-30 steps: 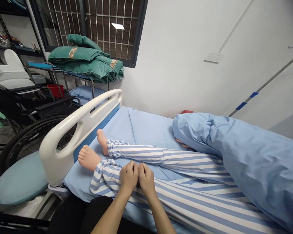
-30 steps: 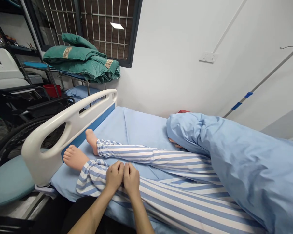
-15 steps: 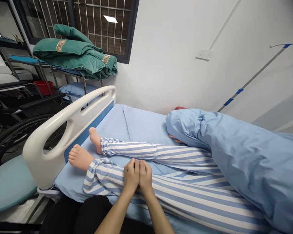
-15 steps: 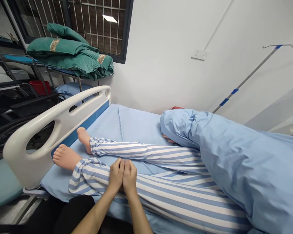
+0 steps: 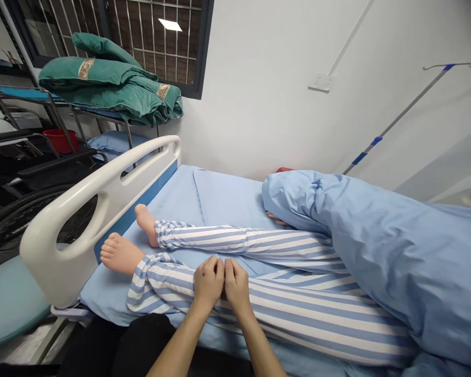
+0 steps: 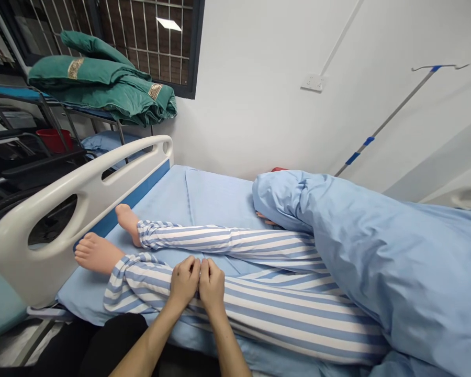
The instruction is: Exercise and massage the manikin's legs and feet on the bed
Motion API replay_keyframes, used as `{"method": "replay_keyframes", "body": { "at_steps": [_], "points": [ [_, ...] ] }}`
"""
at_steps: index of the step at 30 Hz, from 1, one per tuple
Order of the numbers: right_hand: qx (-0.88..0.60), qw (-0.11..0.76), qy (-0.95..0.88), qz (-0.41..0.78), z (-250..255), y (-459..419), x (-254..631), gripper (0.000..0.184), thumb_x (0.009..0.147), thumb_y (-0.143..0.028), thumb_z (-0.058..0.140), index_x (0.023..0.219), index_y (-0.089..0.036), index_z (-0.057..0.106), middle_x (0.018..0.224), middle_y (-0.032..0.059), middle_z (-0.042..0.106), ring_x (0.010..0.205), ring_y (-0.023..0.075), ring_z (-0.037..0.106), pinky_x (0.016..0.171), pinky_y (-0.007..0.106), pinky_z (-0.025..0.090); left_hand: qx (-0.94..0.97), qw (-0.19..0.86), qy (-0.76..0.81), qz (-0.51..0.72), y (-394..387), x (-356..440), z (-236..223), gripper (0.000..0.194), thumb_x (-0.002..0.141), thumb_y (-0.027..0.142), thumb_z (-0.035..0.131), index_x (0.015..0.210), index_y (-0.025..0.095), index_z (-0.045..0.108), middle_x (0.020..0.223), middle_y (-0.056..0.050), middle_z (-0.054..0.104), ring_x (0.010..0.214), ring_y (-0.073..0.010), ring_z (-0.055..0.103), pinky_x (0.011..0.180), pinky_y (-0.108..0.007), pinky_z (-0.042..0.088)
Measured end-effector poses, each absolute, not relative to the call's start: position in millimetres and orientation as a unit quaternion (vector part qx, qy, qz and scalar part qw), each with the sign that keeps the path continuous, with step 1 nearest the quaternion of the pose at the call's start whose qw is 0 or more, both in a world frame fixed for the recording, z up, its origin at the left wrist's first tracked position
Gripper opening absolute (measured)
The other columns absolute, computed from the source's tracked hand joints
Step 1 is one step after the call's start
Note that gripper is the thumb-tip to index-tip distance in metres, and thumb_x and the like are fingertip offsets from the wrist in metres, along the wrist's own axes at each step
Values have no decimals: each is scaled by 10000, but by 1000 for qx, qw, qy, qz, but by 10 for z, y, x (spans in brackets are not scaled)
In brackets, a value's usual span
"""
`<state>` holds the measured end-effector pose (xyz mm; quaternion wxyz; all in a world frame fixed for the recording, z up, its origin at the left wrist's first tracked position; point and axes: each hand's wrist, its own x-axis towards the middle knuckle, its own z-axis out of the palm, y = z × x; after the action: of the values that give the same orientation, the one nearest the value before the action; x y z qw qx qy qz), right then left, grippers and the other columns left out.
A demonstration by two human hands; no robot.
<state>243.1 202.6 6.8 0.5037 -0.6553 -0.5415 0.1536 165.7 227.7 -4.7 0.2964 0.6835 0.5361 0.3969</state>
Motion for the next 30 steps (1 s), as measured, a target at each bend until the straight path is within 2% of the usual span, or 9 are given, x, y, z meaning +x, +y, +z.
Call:
{"method": "replay_keyframes", "body": {
  "at_steps": [5,7,14,20,23,26,30],
  "points": [
    [-657,523,-522,150,97,2020,2498,364,880,-413,282,572,-265,406,483,4,424,544,183,432,470,277,335,617,408,514,435,2253,1868,63,327,849,336,361,551,204,327,512,40,415,520,-98,393,542,-227,289],
    [-657,535,-512,142,100,2013,2526,368,883,-423,292,573,-264,412,483,4,422,546,184,437,475,278,339,590,422,523,446,2227,1961,64,324,854,346,350,561,208,330,518,37,422,523,-100,401,538,-224,298],
    [-657,529,-515,154,103,1992,2554,408,895,-444,268,557,-264,408,463,4,418,519,180,414,471,282,340,646,351,525,428,2192,1976,-53,298,871,318,333,593,215,362,545,22,467,550,-116,439,576,-236,312],
    [-678,515,-504,145,22,1880,2787,368,864,-452,392,564,-241,419,494,-15,446,488,145,393,473,277,296,710,281,510,395,2129,1977,-67,288,870,263,340,597,211,416,579,0,533,560,-118,467,575,-252,290],
    [-689,521,-482,144,-93,1828,2843,385,874,-459,376,571,-222,389,493,-34,415,482,126,367,484,271,283,727,248,509,389,2089,1988,-105,281,855,254,364,588,208,441,584,-7,546,553,-115,470,562,-259,271],
    [-691,537,-461,147,-165,1801,2832,389,881,-464,366,586,-210,376,502,-48,386,490,113,346,497,259,277,724,252,510,390,2081,1991,-95,283,848,260,377,576,205,433,577,-2,536,549,-112,459,559,-257,264],
    [-664,579,-442,169,-146,1780,2850,395,868,-486,373,592,-205,387,531,-40,396,520,115,365,504,245,311,695,317,515,389,2086,2088,20,299,836,274,394,546,200,382,532,23,485,524,-101,418,548,-245,266]
  ]
}}
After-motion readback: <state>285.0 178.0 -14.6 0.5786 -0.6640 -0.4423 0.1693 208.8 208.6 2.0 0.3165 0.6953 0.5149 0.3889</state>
